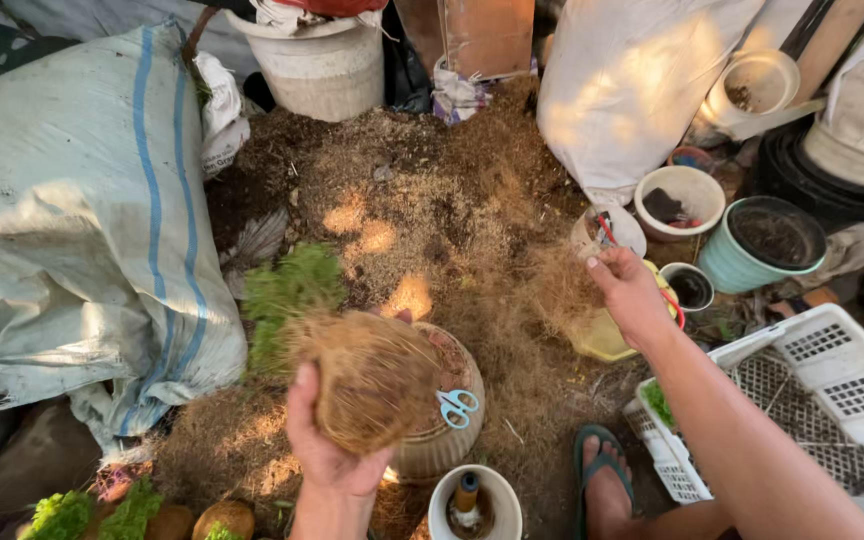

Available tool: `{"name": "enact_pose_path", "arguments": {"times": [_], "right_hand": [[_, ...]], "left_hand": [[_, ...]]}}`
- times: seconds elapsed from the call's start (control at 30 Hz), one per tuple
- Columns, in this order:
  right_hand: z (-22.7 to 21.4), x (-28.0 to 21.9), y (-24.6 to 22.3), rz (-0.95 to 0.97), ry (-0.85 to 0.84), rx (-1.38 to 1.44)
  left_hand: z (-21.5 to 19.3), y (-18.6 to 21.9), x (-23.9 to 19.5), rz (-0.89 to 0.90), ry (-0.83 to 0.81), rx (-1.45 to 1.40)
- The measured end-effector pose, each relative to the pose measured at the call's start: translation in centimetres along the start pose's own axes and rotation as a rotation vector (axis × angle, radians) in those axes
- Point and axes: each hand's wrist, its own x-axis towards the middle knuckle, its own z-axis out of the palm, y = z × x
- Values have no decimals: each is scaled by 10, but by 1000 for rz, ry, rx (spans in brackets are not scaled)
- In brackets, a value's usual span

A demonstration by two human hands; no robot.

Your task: The person covers the root ball of a small plant with loose coconut fiber and wraps it to form a round shape by hand.

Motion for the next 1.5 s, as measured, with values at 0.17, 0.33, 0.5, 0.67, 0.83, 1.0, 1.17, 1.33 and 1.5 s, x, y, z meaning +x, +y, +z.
{"name": "enact_pose_path", "arguments": {"times": [0.17, 0.33, 0.5, 0.67, 0.83, 1.0, 1.17, 1.33, 1.5], "right_hand": [[21, -24, -55, -82, 145, -4], [41, -58, -72, -162, 130, -73], [55, -84, -75, -28, -104, 123], [46, -87, -82, -64, -77, 585], [59, -100, -82, 384, -282, 437], [55, -98, -70, 308, -273, 517], [36, -85, -80, 363, -38, 625], [42, -84, -87, 220, -45, 542], [36, -80, -93, 287, 5, 462]], "left_hand": [[-9, -43, 8, -258, 53, 71], [-28, -91, 20, -458, 185, 122], [-42, -115, 34, -561, 496, 449], [-44, -107, 40, -489, 306, 61], [-35, -81, 37, -298, 113, 93], [-25, -74, 27, -148, 203, 240], [-12, -64, 26, -100, 167, 217], [-9, -65, 26, -143, 128, 254], [-26, -82, 26, -301, 153, 242]]}}
